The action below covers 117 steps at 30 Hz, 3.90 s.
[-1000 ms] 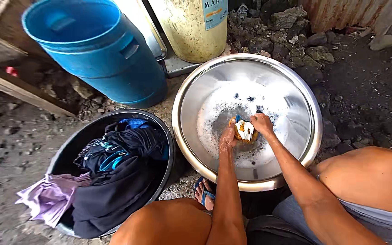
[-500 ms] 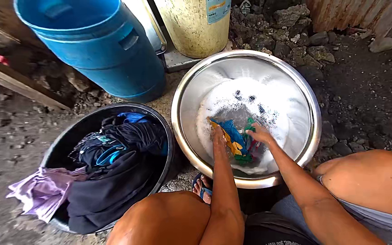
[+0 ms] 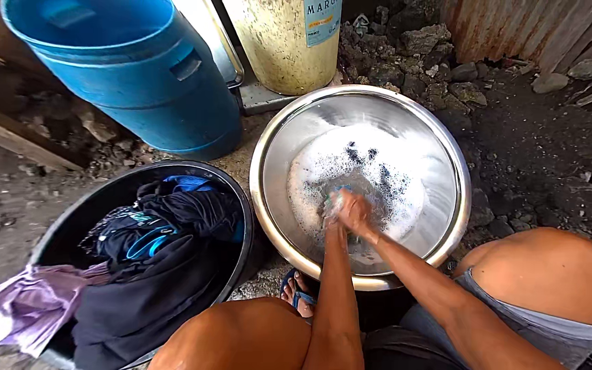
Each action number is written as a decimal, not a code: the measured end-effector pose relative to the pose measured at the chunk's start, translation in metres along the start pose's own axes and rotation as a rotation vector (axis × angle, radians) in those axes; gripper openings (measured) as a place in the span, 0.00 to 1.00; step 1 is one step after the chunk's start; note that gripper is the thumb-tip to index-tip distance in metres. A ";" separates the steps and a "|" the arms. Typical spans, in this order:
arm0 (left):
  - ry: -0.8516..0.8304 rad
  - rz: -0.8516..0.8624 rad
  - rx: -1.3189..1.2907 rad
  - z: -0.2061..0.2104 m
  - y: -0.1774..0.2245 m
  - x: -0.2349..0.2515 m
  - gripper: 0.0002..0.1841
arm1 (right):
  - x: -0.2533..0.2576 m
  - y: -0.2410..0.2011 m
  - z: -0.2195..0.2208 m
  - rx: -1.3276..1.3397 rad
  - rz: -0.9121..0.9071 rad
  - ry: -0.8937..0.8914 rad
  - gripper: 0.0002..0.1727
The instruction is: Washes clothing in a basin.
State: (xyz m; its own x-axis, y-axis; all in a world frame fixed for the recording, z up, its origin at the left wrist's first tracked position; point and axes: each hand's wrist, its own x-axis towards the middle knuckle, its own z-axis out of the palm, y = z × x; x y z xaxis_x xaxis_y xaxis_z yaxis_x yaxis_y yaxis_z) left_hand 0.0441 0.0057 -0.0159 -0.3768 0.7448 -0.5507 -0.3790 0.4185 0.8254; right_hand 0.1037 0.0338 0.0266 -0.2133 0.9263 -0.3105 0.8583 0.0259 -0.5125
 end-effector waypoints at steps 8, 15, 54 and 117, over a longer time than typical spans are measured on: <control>-0.160 0.114 -0.024 -0.014 -0.019 0.015 0.25 | -0.002 -0.007 0.004 0.039 0.043 -0.002 0.29; -0.313 -0.139 -0.085 0.025 0.027 0.005 0.21 | 0.036 0.061 -0.013 0.089 0.265 0.133 0.28; -0.337 -0.228 1.021 -0.036 0.018 0.048 0.21 | 0.057 0.069 -0.045 0.070 0.183 -0.352 0.24; -0.189 0.472 0.476 0.040 0.040 0.050 0.27 | -0.013 0.003 -0.150 0.697 -0.552 0.021 0.03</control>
State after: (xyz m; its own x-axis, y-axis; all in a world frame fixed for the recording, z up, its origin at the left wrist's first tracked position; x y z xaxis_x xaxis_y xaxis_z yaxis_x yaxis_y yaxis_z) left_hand 0.0439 0.0809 -0.0058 -0.2407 0.9626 -0.1243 0.2167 0.1782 0.9598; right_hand 0.1786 0.0785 0.1491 -0.4978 0.8565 0.1365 0.1547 0.2426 -0.9577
